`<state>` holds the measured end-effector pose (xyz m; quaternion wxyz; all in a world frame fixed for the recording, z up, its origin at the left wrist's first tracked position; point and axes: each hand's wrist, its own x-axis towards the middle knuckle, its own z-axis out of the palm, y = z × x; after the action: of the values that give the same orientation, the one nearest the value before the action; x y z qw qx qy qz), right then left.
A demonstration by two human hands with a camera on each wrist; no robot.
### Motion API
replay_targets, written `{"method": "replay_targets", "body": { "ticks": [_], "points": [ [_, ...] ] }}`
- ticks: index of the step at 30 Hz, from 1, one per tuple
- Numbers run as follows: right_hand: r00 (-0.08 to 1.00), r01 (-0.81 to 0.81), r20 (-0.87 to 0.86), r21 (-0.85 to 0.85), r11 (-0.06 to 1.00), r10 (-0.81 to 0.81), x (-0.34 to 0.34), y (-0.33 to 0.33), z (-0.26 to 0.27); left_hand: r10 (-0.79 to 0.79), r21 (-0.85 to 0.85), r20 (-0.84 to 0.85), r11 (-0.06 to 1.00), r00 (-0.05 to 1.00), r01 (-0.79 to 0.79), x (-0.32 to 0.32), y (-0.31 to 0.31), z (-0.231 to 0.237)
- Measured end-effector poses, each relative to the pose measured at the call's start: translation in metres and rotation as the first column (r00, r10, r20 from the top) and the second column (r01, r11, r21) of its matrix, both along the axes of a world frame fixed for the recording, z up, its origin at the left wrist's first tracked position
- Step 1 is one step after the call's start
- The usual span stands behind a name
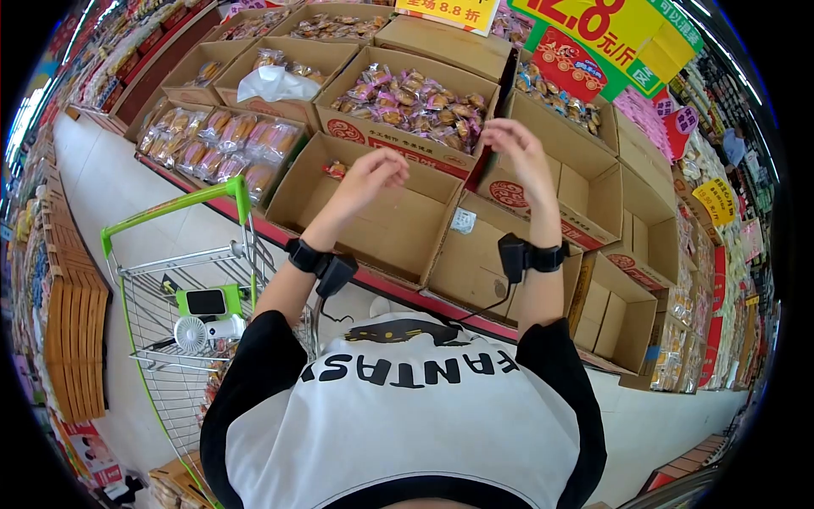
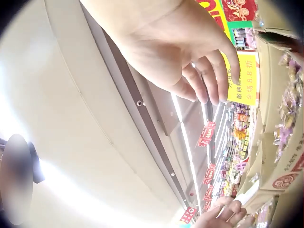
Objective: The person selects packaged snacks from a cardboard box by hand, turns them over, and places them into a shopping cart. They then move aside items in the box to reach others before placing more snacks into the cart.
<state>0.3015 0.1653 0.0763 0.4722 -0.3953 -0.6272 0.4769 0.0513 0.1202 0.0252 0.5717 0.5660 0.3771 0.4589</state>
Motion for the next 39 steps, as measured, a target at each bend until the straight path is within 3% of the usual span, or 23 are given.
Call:
{"method": "replay_targets", "body": {
  "ticks": [8,12,14,16,17,18,20,22,24,26,27,31,33,34,36,37,39],
  "points": [
    [0.989,0.091,0.103,0.148,0.985,-0.107,0.002,0.039,0.024,-0.05,0.103,-0.052,0.993,0.997,0.056,0.021,0.066,0.014],
    [0.957,0.115,0.248,0.151,0.982,-0.15,-0.012,0.094,-0.029,-0.005,0.1,-0.133,0.995,0.991,0.018,0.033,0.115,-0.011],
    [0.898,0.112,0.392,0.232,0.966,-0.198,-0.02,0.113,-0.058,0.026,0.088,-0.185,0.996,0.982,-0.01,0.038,0.133,-0.024],
    [0.901,0.138,0.384,0.181,0.974,-0.2,-0.027,0.129,-0.09,0.06,0.078,-0.238,0.996,0.969,-0.042,0.04,0.15,-0.039],
    [0.863,0.157,0.47,0.099,0.983,-0.185,-0.03,0.134,-0.098,0.085,0.131,-0.295,0.99,0.952,-0.048,0.04,0.159,-0.048],
    [0.864,0.126,0.454,0.227,0.966,-0.22,-0.033,0.144,-0.118,0.114,0.183,-0.348,0.982,0.93,-0.052,0.039,0.169,-0.06],
    [0.82,0.173,0.504,0.236,0.956,-0.272,-0.043,0.142,-0.129,0.148,0.227,-0.394,0.972,0.907,-0.06,0.037,0.188,-0.079],
    [0.765,0.213,0.568,0.22,0.952,-0.303,-0.051,0.14,-0.136,0.44,0.494,-0.614,0.862,0.656,-0.115,0.038,0.188,-0.084],
    [0.729,0.189,0.611,0.255,0.948,-0.309,-0.052,0.145,-0.154,0.45,0.489,-0.659,0.865,0.602,-0.11,0.034,0.189,-0.088],
    [0.59,0.252,0.695,0.326,0.911,-0.412,-0.056,0.139,-0.168,0.531,0.545,-0.731,0.832,0.427,-0.103,0.031,0.186,-0.095],
    [0.623,0.247,0.723,0.182,0.952,-0.299,-0.057,0.14,-0.162,0.478,0.483,-0.794,0.871,0.376,-0.087,0.034,0.181,-0.087],
    [0.568,0.312,0.709,0.285,0.907,-0.418,-0.062,0.124,-0.153,0.428,0.439,-0.856,0.898,0.29,-0.031,0.038,0.187,-0.095],
    [0.525,0.327,0.736,0.289,0.9,-0.427,-0.064,0.125,-0.155,0.401,0.452,-0.871,0.881,0.285,0.141,0.032,0.198,-0.107],
    [0.526,0.331,0.736,0.284,0.9,-0.425,-0.063,0.128,-0.159,0.396,0.447,-0.874,0.883,0.283,0.146,0.033,0.2,-0.108],
    [0.55,0.312,0.721,0.292,0.904,-0.422,-0.062,0.132,-0.167,0.278,0.324,-0.94,0.906,0.195,0.27,0.035,0.203,-0.107],
    [0.549,0.316,0.723,0.286,0.904,-0.42,-0.062,0.131,-0.163,0.136,0.177,-0.976,0.949,0.168,0.262,0.038,0.201,-0.097],
    [0.635,0.291,0.73,0.074,0.954,-0.251,-0.062,0.129,-0.155,0.048,0.077,-0.993,0.958,0.111,0.275,0.043,0.2,-0.09]
  ]
}}
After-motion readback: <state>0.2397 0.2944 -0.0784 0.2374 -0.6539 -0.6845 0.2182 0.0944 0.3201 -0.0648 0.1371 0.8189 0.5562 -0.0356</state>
